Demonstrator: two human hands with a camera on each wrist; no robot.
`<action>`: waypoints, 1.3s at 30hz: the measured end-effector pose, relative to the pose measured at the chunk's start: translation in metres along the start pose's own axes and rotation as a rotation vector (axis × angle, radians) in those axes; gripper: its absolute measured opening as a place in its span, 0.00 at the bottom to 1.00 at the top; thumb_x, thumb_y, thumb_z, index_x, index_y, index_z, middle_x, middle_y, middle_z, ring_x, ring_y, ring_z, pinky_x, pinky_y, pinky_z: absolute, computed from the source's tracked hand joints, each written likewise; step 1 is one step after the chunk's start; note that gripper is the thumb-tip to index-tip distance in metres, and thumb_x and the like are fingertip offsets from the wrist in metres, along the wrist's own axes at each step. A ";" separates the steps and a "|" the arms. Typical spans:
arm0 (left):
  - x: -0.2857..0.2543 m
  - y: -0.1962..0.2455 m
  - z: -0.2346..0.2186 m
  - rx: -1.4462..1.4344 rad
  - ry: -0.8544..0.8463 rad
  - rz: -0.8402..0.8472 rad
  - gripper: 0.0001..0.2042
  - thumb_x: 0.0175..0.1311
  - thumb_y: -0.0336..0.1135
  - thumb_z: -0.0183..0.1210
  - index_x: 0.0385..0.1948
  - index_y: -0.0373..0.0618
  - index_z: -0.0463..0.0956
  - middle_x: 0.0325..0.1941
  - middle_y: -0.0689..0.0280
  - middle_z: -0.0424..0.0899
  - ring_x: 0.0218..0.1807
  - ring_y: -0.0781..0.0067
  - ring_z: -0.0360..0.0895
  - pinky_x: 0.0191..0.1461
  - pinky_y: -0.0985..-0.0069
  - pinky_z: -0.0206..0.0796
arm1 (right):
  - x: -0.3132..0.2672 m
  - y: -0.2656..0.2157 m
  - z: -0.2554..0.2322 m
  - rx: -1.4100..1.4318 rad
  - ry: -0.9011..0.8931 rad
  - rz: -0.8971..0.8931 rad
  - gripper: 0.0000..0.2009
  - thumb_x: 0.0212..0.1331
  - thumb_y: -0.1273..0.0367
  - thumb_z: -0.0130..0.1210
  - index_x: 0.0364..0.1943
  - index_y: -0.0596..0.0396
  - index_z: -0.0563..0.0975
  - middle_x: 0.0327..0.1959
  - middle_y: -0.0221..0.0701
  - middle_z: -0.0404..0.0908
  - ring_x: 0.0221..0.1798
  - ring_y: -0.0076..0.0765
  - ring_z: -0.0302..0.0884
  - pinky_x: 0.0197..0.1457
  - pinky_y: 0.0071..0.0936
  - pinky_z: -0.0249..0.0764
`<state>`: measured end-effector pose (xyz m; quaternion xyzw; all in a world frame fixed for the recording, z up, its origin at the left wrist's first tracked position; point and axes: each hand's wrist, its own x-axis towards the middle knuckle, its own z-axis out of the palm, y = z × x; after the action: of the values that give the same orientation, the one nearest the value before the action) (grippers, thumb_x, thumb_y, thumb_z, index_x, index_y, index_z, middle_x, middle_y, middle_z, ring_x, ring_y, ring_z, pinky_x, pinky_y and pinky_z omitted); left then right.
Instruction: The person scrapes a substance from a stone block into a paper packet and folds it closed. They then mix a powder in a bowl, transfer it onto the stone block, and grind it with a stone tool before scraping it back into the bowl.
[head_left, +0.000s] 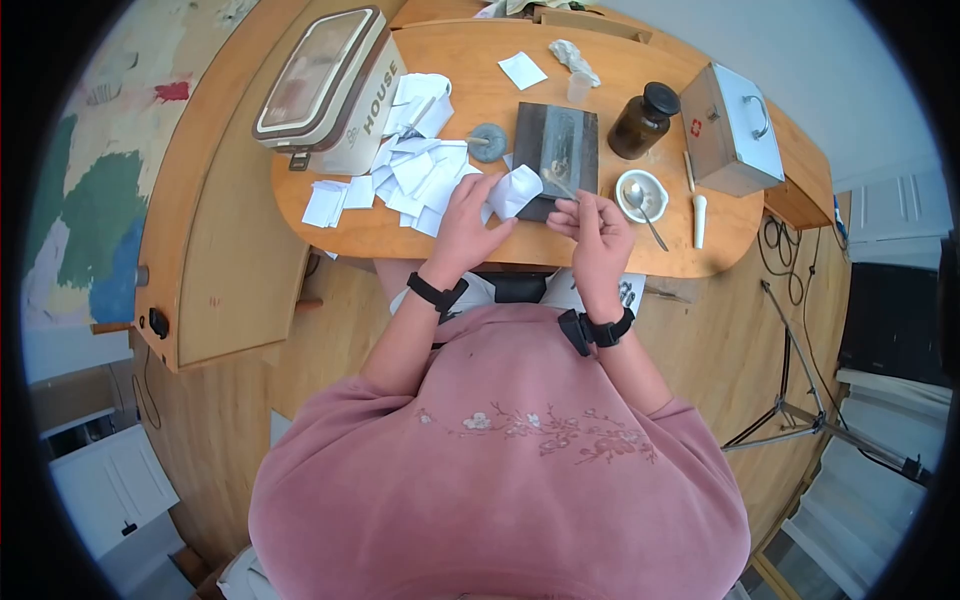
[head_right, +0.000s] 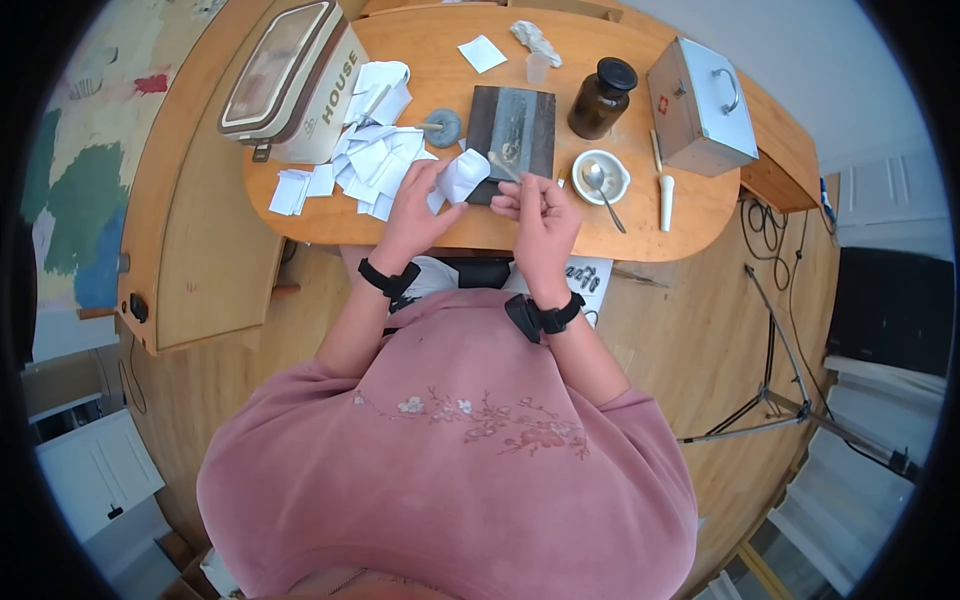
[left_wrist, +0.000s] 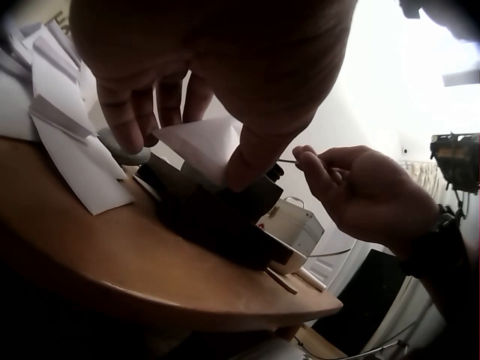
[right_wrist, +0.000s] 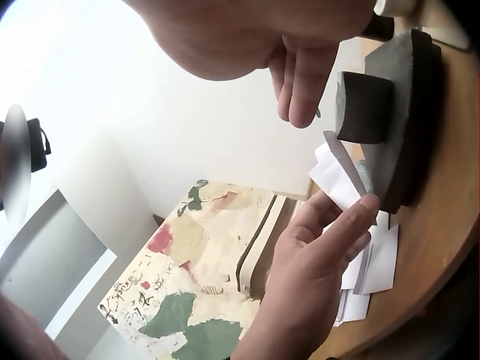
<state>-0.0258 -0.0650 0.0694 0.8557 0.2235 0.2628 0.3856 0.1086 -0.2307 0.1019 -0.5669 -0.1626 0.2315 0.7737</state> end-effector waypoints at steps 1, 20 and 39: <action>0.001 0.000 0.000 0.000 0.004 -0.001 0.34 0.60 0.33 0.77 0.70 0.39 0.77 0.66 0.52 0.80 0.70 0.44 0.77 0.75 0.56 0.73 | -0.003 -0.004 0.000 -0.045 -0.046 -0.007 0.13 0.87 0.68 0.56 0.57 0.69 0.82 0.46 0.45 0.94 0.44 0.33 0.95 0.51 0.31 0.93; -0.006 -0.003 0.000 -0.030 0.011 0.002 0.34 0.60 0.33 0.77 0.71 0.38 0.77 0.65 0.52 0.80 0.69 0.43 0.78 0.74 0.55 0.73 | 0.058 -0.006 -0.023 -0.926 -0.227 -0.625 0.08 0.77 0.75 0.63 0.53 0.61 0.88 0.33 0.48 0.88 0.33 0.54 0.88 0.39 0.41 0.82; -0.008 -0.001 -0.001 -0.018 0.011 0.005 0.33 0.60 0.32 0.76 0.70 0.38 0.77 0.65 0.52 0.80 0.69 0.45 0.78 0.74 0.56 0.73 | 0.056 -0.046 -0.040 -0.916 -0.458 -0.393 0.09 0.74 0.76 0.63 0.53 0.61 0.88 0.42 0.49 0.92 0.44 0.60 0.91 0.48 0.45 0.86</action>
<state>-0.0328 -0.0681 0.0667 0.8514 0.2213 0.2704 0.3912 0.1840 -0.2442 0.1324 -0.7398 -0.5140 0.1059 0.4212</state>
